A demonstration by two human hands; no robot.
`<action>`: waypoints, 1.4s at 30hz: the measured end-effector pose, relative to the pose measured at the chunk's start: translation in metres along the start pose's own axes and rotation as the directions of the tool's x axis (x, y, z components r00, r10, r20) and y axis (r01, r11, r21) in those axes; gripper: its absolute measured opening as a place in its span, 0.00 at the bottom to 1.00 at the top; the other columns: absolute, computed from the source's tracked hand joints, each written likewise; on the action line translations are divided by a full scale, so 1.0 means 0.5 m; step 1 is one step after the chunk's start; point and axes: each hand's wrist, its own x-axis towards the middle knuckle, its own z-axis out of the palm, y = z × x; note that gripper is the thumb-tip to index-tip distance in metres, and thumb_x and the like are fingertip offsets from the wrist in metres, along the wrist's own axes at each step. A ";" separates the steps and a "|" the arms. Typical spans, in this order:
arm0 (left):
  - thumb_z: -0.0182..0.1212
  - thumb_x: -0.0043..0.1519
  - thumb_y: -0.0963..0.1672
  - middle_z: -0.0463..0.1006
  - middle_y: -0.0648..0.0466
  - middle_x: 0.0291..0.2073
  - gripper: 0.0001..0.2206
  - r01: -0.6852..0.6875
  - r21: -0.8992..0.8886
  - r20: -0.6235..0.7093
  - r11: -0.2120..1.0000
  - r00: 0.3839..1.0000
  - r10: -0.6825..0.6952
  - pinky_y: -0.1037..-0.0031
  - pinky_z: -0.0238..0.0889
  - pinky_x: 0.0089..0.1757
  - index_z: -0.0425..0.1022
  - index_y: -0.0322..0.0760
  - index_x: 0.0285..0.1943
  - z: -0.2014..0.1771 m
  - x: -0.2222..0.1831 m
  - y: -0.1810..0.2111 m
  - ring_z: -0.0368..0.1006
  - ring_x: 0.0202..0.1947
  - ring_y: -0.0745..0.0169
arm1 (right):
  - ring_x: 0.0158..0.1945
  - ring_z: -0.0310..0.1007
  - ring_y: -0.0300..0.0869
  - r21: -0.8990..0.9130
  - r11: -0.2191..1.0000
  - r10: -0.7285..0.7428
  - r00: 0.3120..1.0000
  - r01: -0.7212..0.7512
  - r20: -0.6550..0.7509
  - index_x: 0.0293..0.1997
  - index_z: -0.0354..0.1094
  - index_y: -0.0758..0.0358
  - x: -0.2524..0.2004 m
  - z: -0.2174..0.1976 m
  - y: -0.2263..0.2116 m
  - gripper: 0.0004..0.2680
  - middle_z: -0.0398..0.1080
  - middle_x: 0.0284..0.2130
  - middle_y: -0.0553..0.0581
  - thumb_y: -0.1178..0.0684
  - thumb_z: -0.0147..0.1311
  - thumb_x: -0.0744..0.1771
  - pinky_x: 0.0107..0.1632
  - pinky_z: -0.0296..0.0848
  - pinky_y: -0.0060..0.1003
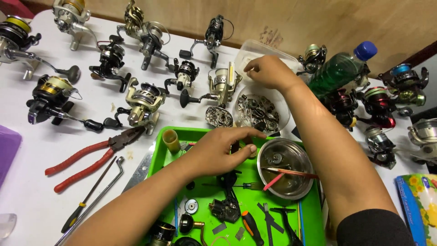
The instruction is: Assembling and cleaning the internal components of a fishing reel housing on a workbench.
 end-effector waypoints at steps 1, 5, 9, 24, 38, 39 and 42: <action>0.56 0.65 0.41 0.85 0.42 0.36 0.14 0.004 -0.008 0.006 1.000 1.000 -0.004 0.58 0.74 0.44 0.77 0.33 0.59 -0.001 0.000 0.000 0.81 0.34 0.45 | 0.51 0.77 0.61 0.020 1.000 0.011 1.000 -0.011 0.025 0.53 0.78 0.54 -0.010 -0.008 -0.013 0.12 0.79 0.41 0.61 0.50 0.52 0.66 0.55 0.73 0.56; 0.56 0.65 0.41 0.85 0.42 0.36 0.14 0.001 -0.015 0.015 1.000 1.000 -0.001 0.54 0.74 0.48 0.77 0.31 0.58 -0.002 -0.001 0.000 0.82 0.38 0.44 | 0.52 0.77 0.61 0.030 0.999 0.025 0.997 -0.027 0.074 0.51 0.78 0.52 -0.014 -0.011 -0.011 0.11 0.80 0.41 0.60 0.51 0.51 0.66 0.55 0.73 0.56; 0.56 0.65 0.41 0.85 0.40 0.37 0.14 -0.011 -0.023 0.017 1.000 1.000 0.012 0.51 0.72 0.50 0.76 0.30 0.58 0.001 0.000 -0.006 0.82 0.41 0.41 | 0.51 0.77 0.61 0.041 0.999 0.016 0.998 -0.019 0.066 0.51 0.77 0.52 -0.020 -0.007 -0.007 0.11 0.80 0.41 0.60 0.52 0.51 0.66 0.56 0.72 0.55; 0.54 0.68 0.45 0.84 0.57 0.46 0.12 -0.023 0.019 -0.203 1.000 0.979 0.026 0.83 0.57 0.27 0.77 0.46 0.58 0.000 -0.003 -0.056 0.62 0.20 0.78 | 0.46 0.76 0.50 0.005 0.978 -0.198 0.933 0.209 -0.300 0.50 0.78 0.66 -0.215 -0.122 -0.067 0.08 0.79 0.44 0.63 0.56 0.54 0.71 0.51 0.73 0.48; 0.54 0.68 0.42 0.75 0.64 0.27 0.12 0.007 0.035 -0.248 0.999 0.969 0.002 0.83 0.46 0.27 0.75 0.46 0.59 -0.008 -0.004 -0.044 0.52 0.19 0.79 | 0.44 0.76 0.49 0.059 0.871 -0.480 0.871 0.487 -0.101 0.32 0.74 0.66 -0.568 -0.055 -0.154 0.10 0.76 0.39 0.60 0.52 0.53 0.69 0.51 0.73 0.46; 0.54 0.68 0.42 0.75 0.64 0.27 0.12 0.010 0.036 -0.246 0.999 0.969 0.000 0.83 0.46 0.27 0.75 0.46 0.59 -0.008 -0.004 -0.045 0.52 0.19 0.79 | 0.44 0.76 0.49 0.062 0.872 -0.479 0.872 0.486 -0.102 0.32 0.74 0.66 -0.584 -0.045 -0.166 0.10 0.76 0.39 0.60 0.52 0.53 0.69 0.51 0.73 0.46; 0.54 0.69 0.42 0.77 0.61 0.33 0.12 -0.003 0.025 -0.259 1.000 0.966 0.010 0.84 0.50 0.29 0.74 0.45 0.60 -0.009 -0.005 -0.050 0.56 0.21 0.79 | 0.44 0.77 0.50 0.096 0.833 -0.535 0.838 0.545 -0.110 0.29 0.72 0.66 -0.627 -0.014 -0.201 0.10 0.76 0.39 0.60 0.52 0.54 0.69 0.56 0.72 0.50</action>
